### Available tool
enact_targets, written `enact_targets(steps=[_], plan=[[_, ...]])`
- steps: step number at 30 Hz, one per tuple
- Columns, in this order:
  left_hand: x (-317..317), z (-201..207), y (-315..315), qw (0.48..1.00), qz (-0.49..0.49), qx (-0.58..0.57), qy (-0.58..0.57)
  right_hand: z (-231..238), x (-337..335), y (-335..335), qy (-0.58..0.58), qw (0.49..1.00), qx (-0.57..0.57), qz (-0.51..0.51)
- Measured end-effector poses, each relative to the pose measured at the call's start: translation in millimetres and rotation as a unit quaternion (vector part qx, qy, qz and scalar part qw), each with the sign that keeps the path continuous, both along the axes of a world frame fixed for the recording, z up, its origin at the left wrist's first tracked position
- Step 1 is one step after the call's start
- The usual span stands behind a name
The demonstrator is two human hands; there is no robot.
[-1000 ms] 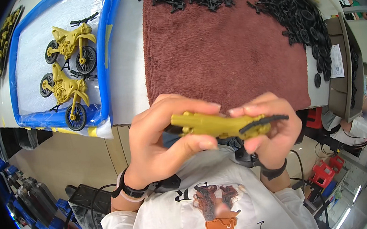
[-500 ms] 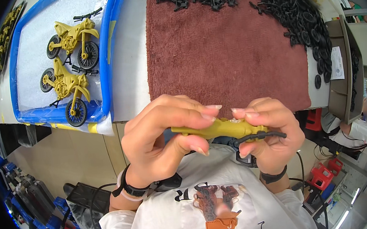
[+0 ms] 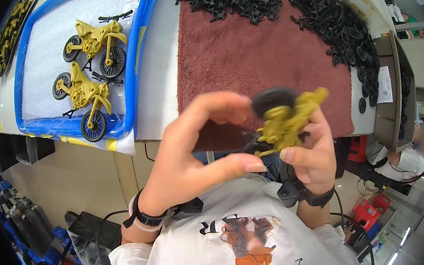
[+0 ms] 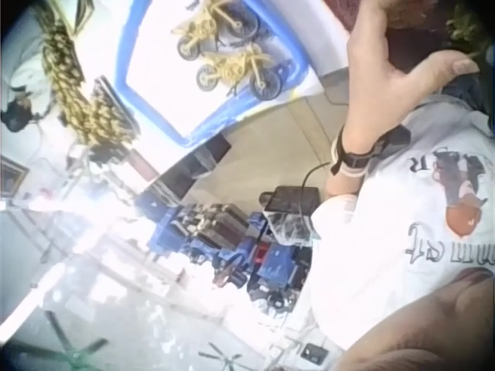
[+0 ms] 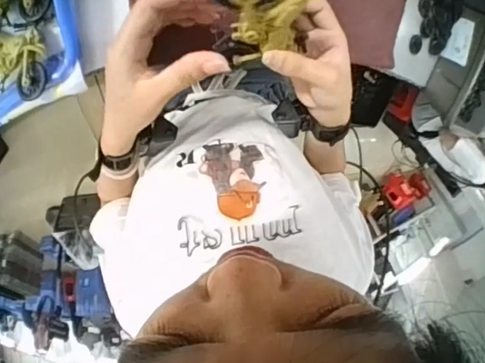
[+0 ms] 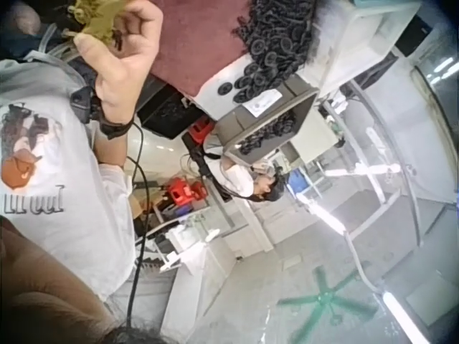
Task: Assembling small plastic motorcycle models by attaching wheels and frames.
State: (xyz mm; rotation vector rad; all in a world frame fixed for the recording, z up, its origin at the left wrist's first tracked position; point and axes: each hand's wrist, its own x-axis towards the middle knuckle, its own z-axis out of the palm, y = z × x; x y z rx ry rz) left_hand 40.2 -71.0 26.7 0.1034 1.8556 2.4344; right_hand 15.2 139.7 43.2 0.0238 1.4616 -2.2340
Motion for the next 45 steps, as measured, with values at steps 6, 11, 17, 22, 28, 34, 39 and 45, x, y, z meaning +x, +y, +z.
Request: enact_targets(steps=[6,11,17,22,28,34,39,45], plan=[[5,-6,13,0.996,-0.004,-0.082,0.046,-18,-2,1,0.099,0.994,-0.032,0.023],[2,-6,11,0.989,0.002,-0.104,0.102,-13,-6,-3,0.205,0.977,0.058,0.019],[3,-4,17,0.969,0.035,-0.176,0.17,-4,-5,-2,0.263,0.957,0.114,0.038],[4,-3,17,0.97,0.05,-0.175,0.162,1,-5,10,0.257,0.956,0.134,0.044],[7,-8,20,0.947,0.069,-0.226,0.219,7,-3,7,0.298,0.94,0.159,0.042],[3,-3,20,0.916,0.075,-0.295,0.261,15,-6,9,0.362,0.892,0.263,0.063],[1,-6,26,0.867,0.098,-0.367,0.321,20,-7,4,0.426,0.857,0.279,0.074],[1,-12,34,0.887,0.142,-0.283,0.337,7,-3,-1,0.465,0.86,0.211,-0.002]])
